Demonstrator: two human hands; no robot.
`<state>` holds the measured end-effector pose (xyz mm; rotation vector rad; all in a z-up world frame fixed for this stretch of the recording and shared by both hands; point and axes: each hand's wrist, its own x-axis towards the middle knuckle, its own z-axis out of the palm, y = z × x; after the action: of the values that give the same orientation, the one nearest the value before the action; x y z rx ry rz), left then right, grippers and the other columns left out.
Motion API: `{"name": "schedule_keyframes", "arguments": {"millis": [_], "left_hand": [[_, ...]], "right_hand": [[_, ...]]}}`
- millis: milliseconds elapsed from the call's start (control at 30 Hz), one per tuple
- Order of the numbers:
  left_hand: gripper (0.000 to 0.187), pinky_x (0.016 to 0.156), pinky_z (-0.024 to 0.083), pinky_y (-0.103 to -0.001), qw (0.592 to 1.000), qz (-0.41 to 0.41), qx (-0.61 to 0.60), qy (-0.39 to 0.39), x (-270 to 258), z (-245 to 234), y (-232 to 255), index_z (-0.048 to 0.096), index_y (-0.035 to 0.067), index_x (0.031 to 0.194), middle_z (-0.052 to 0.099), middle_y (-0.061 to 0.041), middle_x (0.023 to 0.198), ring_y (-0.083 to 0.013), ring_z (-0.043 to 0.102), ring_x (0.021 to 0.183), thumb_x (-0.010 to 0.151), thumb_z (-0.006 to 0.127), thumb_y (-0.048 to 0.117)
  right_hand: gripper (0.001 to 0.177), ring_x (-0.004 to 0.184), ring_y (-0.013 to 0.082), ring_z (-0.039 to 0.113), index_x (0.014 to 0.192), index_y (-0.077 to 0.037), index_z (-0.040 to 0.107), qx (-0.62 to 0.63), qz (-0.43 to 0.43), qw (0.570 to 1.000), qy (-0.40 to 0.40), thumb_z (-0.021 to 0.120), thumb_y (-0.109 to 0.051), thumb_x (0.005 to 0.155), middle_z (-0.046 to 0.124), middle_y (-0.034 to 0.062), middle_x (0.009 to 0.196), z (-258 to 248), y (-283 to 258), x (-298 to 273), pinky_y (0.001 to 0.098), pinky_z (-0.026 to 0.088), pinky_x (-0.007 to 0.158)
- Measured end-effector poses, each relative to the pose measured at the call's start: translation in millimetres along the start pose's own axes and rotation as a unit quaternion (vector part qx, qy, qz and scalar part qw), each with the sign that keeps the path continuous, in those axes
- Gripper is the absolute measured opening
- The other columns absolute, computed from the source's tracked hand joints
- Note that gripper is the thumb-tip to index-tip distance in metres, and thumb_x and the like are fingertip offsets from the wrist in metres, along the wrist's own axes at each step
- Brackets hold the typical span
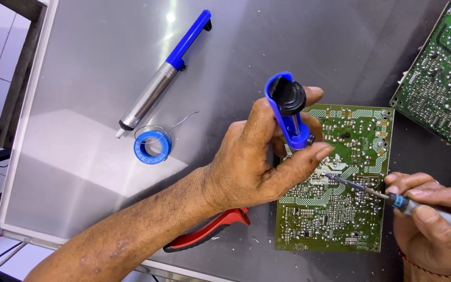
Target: The person uses a soldering iron and a desoldering pump to remove components from a green circuit board. They heat the solder joints with the iron and then use the pump to extract the molten solder, repeating this process on multiple points of the board.
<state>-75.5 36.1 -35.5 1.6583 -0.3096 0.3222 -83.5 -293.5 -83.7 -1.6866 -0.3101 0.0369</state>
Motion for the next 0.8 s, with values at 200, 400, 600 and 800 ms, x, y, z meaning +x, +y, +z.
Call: {"name": "schedule_keyframes", "arguments": {"millis": [200,400,600,800], "left_hand": [[0.053,0.051,0.046,-0.018,1.0,-0.028,0.007,0.0,1,0,2,0.036,0.003,0.139,0.069,-0.003,0.1,-0.0059,0.047,0.05,0.099,0.063,0.025],[0.041,0.051,0.053,-0.02,1.0,0.007,0.019,0.006,1,2,0,0.037,0.0,0.122,0.057,-0.014,0.137,-0.0096,0.058,0.057,0.098,0.063,0.02],[0.043,0.049,0.053,-0.02,1.0,-0.007,0.01,-0.005,2,1,2,0.035,0.0,0.125,0.057,-0.013,0.136,-0.0097,0.062,0.059,0.099,0.061,0.023],[0.046,0.048,0.049,-0.02,1.0,-0.007,0.01,-0.006,1,1,2,0.036,0.004,0.132,0.069,-0.01,0.115,-0.0067,0.051,0.05,0.099,0.061,0.024]], "right_hand": [[0.023,0.097,0.0217,0.069,0.106,-0.012,0.061,0.052,-0.025,0.998,-0.002,0.056,-0.023,0.087,0.066,0.0093,0.092,6,-1,5,0.0392,0.06,0.111],[0.024,0.104,0.0238,0.068,0.108,-0.013,0.061,-0.001,-0.005,1.0,-0.009,0.053,-0.022,0.087,0.066,0.0089,0.098,1,-4,3,0.0411,0.061,0.113],[0.023,0.109,0.0256,0.067,0.11,-0.017,0.06,-0.011,0.001,0.999,-0.03,0.055,-0.025,0.09,0.065,0.0057,0.104,-5,1,2,0.0456,0.062,0.116],[0.023,0.107,0.0251,0.067,0.111,-0.015,0.061,0.014,0.004,1.0,-0.024,0.054,-0.022,0.09,0.066,0.0085,0.101,-5,2,3,0.0443,0.061,0.116]]}}
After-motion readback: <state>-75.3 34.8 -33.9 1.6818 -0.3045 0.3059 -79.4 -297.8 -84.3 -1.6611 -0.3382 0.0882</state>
